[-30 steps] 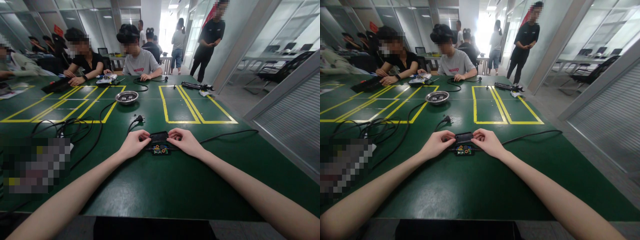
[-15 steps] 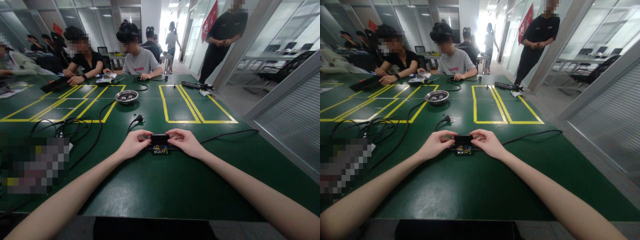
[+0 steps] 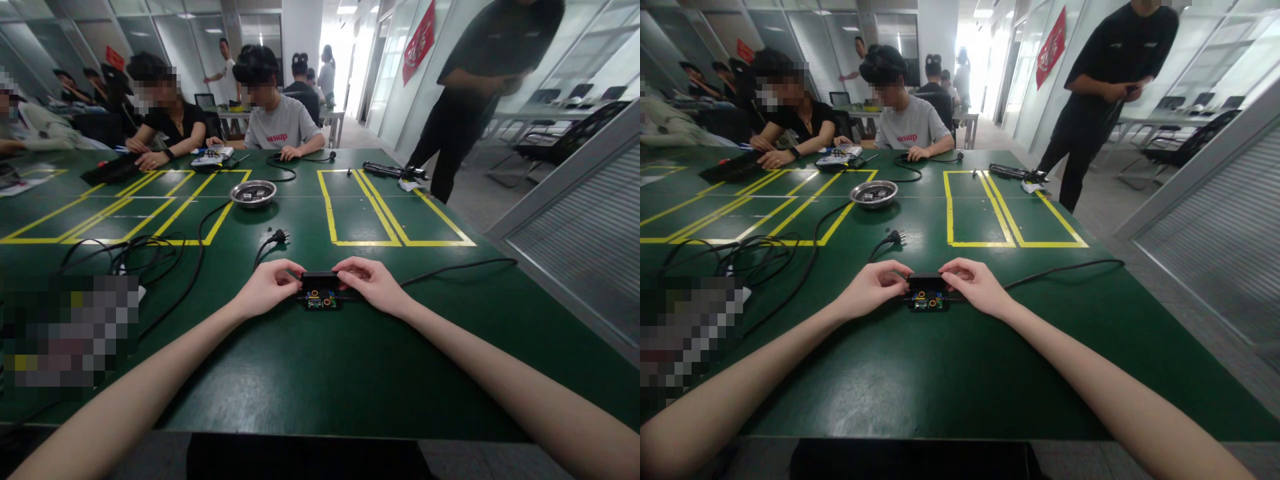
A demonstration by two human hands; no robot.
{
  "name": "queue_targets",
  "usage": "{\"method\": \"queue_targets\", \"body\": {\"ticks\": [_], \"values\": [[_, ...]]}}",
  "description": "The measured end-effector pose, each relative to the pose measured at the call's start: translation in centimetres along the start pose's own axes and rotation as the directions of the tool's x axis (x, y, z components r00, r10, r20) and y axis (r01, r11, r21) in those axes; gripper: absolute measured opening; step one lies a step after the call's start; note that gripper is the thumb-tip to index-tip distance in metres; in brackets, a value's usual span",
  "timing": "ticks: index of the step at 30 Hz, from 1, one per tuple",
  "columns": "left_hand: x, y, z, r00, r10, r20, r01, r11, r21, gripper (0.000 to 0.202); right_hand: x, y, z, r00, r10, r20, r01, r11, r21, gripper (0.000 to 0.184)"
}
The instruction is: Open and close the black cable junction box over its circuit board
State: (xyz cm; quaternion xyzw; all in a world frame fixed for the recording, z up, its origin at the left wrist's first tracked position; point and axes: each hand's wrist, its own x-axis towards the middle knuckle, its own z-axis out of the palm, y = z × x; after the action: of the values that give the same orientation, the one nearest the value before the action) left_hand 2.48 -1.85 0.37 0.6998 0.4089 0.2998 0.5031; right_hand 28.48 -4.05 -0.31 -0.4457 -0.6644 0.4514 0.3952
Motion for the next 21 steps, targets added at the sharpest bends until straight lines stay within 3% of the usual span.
{"method": "queue_targets", "body": {"ticks": [3, 9, 13, 21], "values": [[-0.1, 0.3, -0.2, 0.999, 0.012, 0.045, -0.015, 0.999, 0.05, 0.024, -0.1, 0.0, -0.2, 1.0, 0.008, 0.027, -0.007, 1.0, -0.027, 0.032], [-0.7, 1.6, -1.0, 0.968, 0.149, 0.2, -0.209, 0.923, 0.324, 0.033, -0.4, -0.6, -0.7, 0.989, -0.073, 0.126, 0.081, 0.995, -0.063, 0.025], [-0.9, 1.3, -0.7, 0.96, 0.184, 0.209, -0.255, 0.885, 0.389, 0.042, -0.5, -0.8, -0.9, 0.97, -0.173, 0.171, 0.192, 0.976, -0.103, 0.016], [-1.0, 0.9, -0.4, 0.945, 0.234, 0.229, -0.319, 0.814, 0.486, 0.034, -0.6, -1.4, -1.0, 0.931, -0.271, 0.243, 0.321, 0.926, -0.197, 0.007]]}}
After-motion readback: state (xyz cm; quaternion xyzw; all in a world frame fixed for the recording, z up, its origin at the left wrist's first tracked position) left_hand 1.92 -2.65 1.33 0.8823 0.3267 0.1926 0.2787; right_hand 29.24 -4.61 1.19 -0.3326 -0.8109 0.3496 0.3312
